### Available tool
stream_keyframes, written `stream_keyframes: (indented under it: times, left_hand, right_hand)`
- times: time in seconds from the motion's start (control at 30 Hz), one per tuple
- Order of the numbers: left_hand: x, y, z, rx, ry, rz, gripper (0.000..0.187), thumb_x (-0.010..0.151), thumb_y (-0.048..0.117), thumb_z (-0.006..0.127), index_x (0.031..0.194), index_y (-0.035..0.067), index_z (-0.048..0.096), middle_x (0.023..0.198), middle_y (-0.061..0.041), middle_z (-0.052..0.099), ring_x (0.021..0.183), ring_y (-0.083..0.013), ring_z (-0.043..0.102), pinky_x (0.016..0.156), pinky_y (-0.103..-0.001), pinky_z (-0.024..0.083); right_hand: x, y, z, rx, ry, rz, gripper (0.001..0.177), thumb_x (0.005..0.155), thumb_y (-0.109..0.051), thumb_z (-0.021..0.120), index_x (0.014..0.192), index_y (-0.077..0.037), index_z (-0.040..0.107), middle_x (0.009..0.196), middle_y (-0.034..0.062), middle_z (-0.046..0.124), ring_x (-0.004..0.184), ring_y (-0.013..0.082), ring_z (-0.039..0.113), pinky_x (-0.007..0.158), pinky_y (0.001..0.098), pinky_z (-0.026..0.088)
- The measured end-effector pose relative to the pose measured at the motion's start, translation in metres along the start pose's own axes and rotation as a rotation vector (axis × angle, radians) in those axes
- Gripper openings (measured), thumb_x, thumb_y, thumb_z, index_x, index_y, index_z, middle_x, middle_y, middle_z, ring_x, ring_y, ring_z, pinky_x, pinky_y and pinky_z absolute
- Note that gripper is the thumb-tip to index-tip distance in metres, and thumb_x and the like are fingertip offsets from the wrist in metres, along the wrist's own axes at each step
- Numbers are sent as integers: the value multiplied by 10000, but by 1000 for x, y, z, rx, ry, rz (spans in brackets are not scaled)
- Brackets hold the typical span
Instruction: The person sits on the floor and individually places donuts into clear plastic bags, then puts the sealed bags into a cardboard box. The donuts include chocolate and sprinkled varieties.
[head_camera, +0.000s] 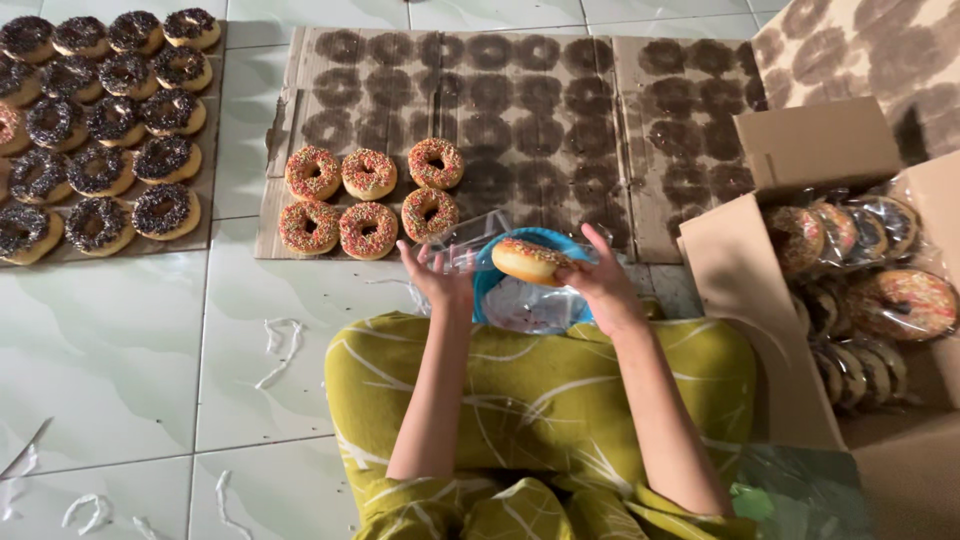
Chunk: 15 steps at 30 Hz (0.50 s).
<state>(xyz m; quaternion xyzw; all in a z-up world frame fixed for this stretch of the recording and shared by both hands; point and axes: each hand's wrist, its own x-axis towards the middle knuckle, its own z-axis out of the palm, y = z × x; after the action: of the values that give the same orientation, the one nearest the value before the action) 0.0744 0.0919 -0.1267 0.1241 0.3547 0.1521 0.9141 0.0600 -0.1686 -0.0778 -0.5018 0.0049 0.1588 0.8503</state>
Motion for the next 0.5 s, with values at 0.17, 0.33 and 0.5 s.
stream_keyframes:
  times: [0.17,0.33,0.5]
  left_hand:
    - [-29,-15,-1,173,-274,88,876,860,655,589,1504,86,421,1637,-165,289,1449,-365,336,1110,-627,303]
    - [-57,-34,-10,169,-405,-24,886,837,420,633,1623,250,262,1538,-115,378,1421,-334,391,1112,-622,396]
    - [-81,-58,-10,173,-395,-158,880,870,261,674,1619,235,213,1462,-128,507,1304,-314,546,1085,-501,469]
  right_hand:
    - [-13,6,13,-324,129,-152,1105,715,-127,907,1621,-82,276,1180,202,682,1128,239,654,1053,411,506]
    - [-43,20,39,-758,331,-390,1045,701,-163,932,1563,-65,349,1267,162,667,1190,260,648,1032,406,521]
    - [-70,20,49,-836,245,-606,1065,715,-64,903,1595,-50,303,1500,212,527,1339,315,589,1132,431,471]
